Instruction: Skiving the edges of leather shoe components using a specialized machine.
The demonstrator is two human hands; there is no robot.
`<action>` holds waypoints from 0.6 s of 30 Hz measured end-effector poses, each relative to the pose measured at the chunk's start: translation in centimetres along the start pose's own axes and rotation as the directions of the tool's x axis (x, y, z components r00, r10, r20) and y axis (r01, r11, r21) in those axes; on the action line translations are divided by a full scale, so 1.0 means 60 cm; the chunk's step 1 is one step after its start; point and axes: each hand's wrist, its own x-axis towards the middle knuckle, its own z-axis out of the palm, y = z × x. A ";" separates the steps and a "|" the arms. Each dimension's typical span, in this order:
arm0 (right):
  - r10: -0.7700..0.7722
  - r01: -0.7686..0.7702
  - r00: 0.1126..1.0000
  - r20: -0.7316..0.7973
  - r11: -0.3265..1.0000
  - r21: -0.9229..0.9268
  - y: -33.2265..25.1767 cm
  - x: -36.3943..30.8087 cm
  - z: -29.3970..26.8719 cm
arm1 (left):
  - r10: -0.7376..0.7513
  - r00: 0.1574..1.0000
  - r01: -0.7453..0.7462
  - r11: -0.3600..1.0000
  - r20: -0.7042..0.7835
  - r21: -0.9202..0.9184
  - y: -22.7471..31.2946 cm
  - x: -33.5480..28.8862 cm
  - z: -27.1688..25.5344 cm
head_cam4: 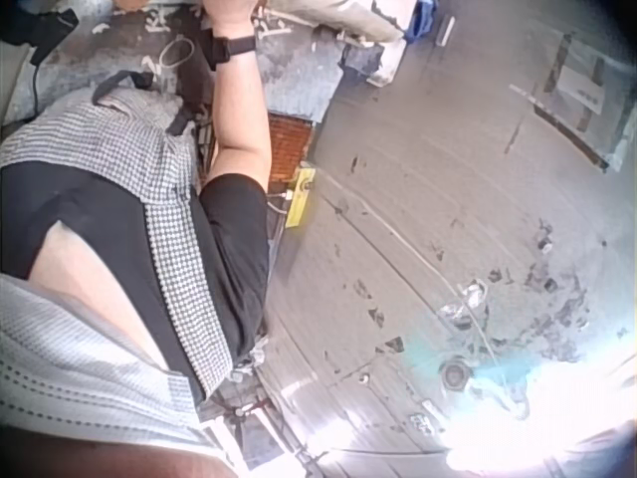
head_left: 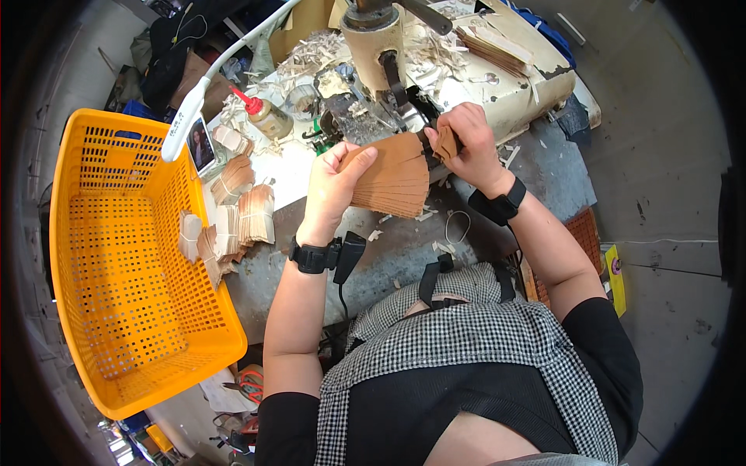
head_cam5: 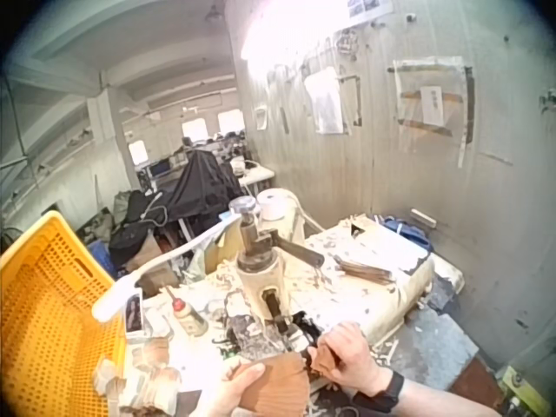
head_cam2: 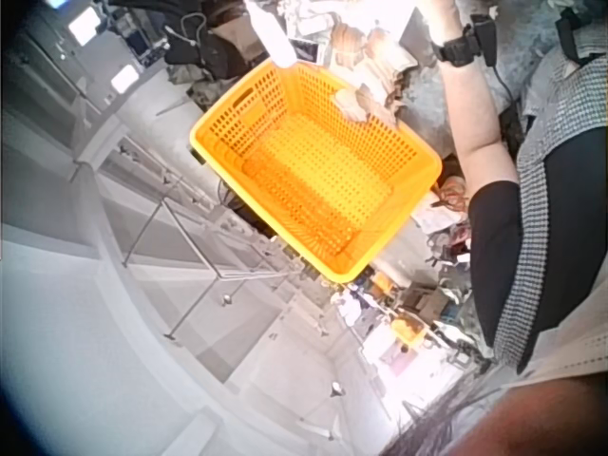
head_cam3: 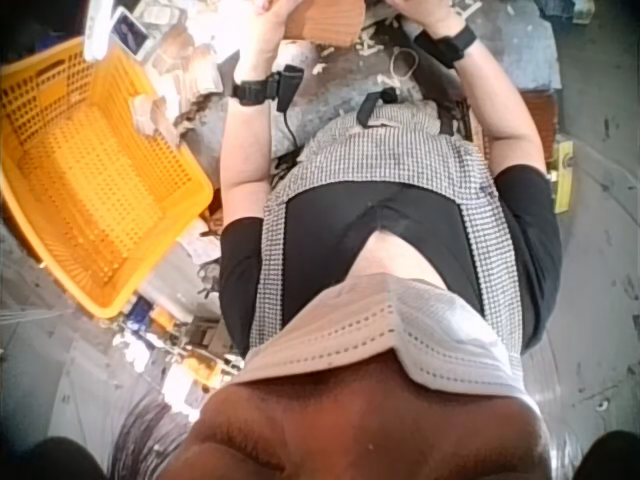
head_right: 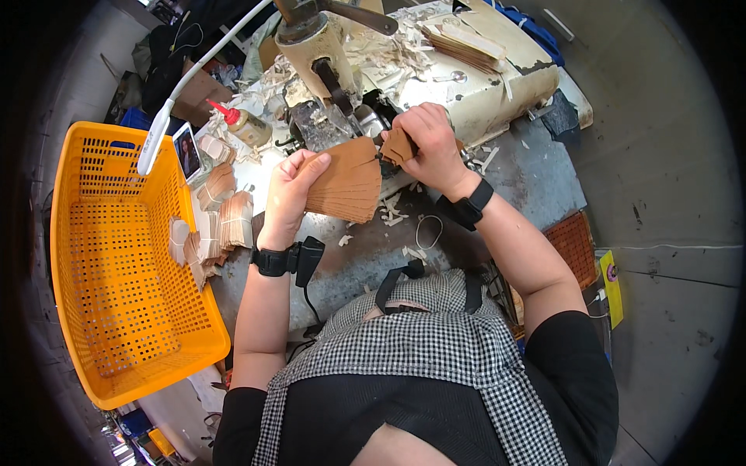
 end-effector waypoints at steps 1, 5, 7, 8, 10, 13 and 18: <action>0.000 0.000 1.000 0.001 1.000 0.000 0.000 0.000 0.000 | -0.002 1.000 0.002 1.000 -0.002 0.001 0.000 0.000 0.000; -0.002 0.002 1.000 -0.001 1.000 -0.002 0.000 -0.001 0.000 | 0.007 1.000 -0.007 1.000 -0.009 0.015 0.001 -0.002 0.002; -0.002 0.002 1.000 -0.002 1.000 -0.002 0.000 -0.001 0.001 | 0.011 1.000 -0.011 1.000 -0.012 0.019 0.001 -0.003 0.002; -0.002 0.002 1.000 -0.003 1.000 -0.001 0.000 -0.002 0.001 | 0.009 1.000 -0.009 1.000 -0.012 0.013 0.001 -0.004 0.002; -0.003 0.003 1.000 -0.005 1.000 -0.001 0.001 -0.003 0.002 | 0.004 1.000 -0.004 1.000 -0.012 0.000 0.001 -0.005 0.003; 0.003 -0.003 1.000 -0.001 1.000 -0.007 0.004 -0.005 0.002 | 0.001 1.000 -0.001 1.000 -0.018 0.008 0.001 -0.006 0.005; 0.003 -0.003 1.000 -0.001 1.000 -0.001 0.002 -0.004 0.002 | 0.002 1.000 -0.002 1.000 -0.023 0.000 0.002 -0.007 0.006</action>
